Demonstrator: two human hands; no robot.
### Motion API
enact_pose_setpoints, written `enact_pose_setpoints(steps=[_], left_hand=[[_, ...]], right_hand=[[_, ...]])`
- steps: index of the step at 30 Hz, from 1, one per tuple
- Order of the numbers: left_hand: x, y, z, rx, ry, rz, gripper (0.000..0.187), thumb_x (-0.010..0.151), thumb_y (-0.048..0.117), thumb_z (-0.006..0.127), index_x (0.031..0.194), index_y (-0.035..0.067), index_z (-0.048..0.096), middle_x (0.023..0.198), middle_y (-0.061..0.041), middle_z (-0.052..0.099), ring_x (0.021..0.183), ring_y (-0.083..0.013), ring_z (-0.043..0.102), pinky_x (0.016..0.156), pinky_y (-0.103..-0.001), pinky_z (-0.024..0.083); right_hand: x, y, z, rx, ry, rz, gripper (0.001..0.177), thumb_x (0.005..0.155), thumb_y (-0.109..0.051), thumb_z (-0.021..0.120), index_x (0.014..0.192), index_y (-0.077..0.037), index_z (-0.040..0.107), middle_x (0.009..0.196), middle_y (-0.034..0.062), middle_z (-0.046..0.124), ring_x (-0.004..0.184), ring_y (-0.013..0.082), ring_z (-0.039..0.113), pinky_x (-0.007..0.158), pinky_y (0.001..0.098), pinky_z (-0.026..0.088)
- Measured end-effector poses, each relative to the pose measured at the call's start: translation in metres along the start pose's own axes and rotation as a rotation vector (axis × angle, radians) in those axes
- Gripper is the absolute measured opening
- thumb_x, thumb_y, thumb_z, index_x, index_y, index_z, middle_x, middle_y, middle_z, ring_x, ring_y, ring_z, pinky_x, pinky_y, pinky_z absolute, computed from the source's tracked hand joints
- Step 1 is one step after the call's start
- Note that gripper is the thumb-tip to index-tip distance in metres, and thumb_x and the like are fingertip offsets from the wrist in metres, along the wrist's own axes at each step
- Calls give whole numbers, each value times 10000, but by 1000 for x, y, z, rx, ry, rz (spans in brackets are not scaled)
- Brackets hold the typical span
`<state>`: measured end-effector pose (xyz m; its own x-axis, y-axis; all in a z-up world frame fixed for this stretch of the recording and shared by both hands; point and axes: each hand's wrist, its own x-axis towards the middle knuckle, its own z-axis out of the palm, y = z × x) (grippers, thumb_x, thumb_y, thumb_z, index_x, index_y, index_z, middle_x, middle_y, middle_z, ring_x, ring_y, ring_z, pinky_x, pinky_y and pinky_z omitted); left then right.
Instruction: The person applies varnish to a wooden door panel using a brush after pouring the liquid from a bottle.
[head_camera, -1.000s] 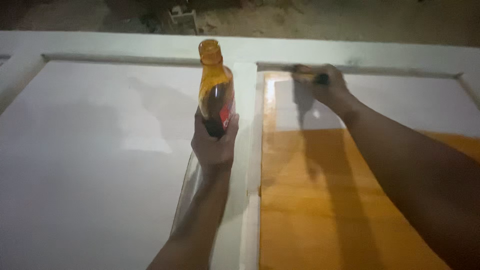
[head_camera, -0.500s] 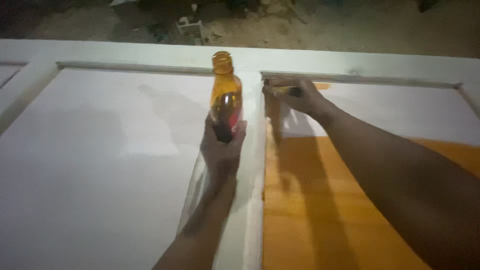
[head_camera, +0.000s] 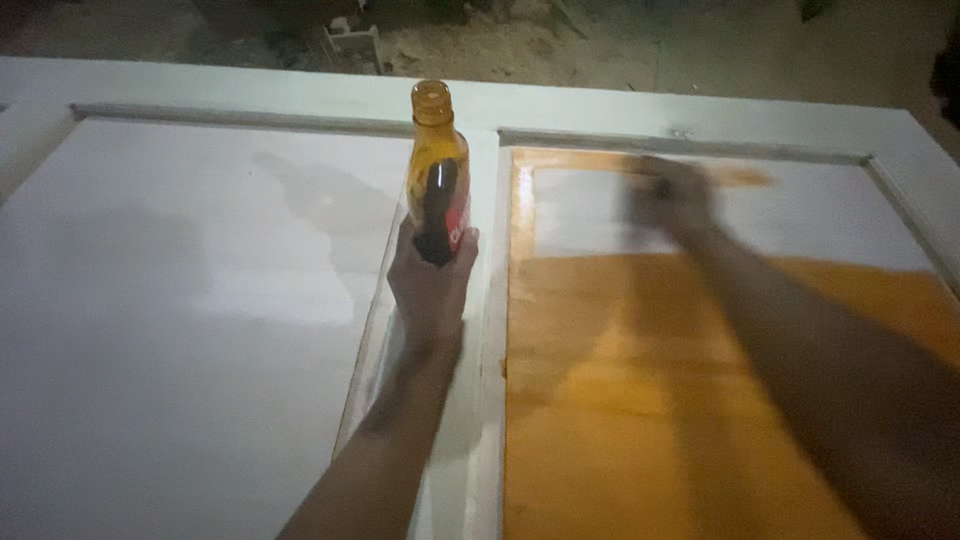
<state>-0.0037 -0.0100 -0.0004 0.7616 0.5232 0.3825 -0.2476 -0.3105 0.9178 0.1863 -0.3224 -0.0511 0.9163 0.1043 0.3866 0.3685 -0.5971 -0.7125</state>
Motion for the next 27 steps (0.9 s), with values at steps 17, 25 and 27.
enact_pose_setpoints(steps=[17, 25, 27], left_hand=[[20, -4, 8, 307, -58, 287, 647, 680, 116, 813, 1302, 169, 643, 1122, -78, 739, 1021, -306, 703, 886, -420, 546], [15, 40, -1, 605, -81, 548, 647, 652, 70, 785, 1275, 218, 691, 1194, -24, 741, 1058, -283, 686, 946, -472, 447], [15, 45, 1, 611, -103, 530, 656, 647, 80, 789, 1280, 215, 684, 1188, -29, 739, 1041, -296, 686, 937, -482, 461]], right_hand=[[-97, -197, -45, 1442, 70, 426, 476, 959, -449, 608, 1223, -68, 497, 1040, 135, 570, 817, 217, 588, 785, 397, 525], [-142, -188, -71, 1318, 163, 228, 554, 855, -452, 705, 1231, -116, 477, 1194, 111, 468, 1055, 228, 526, 962, 407, 498], [-142, -180, -66, 1337, 242, 260, 499, 877, -368, 698, 1240, -105, 477, 1206, 109, 465, 1068, 225, 532, 959, 390, 508]])
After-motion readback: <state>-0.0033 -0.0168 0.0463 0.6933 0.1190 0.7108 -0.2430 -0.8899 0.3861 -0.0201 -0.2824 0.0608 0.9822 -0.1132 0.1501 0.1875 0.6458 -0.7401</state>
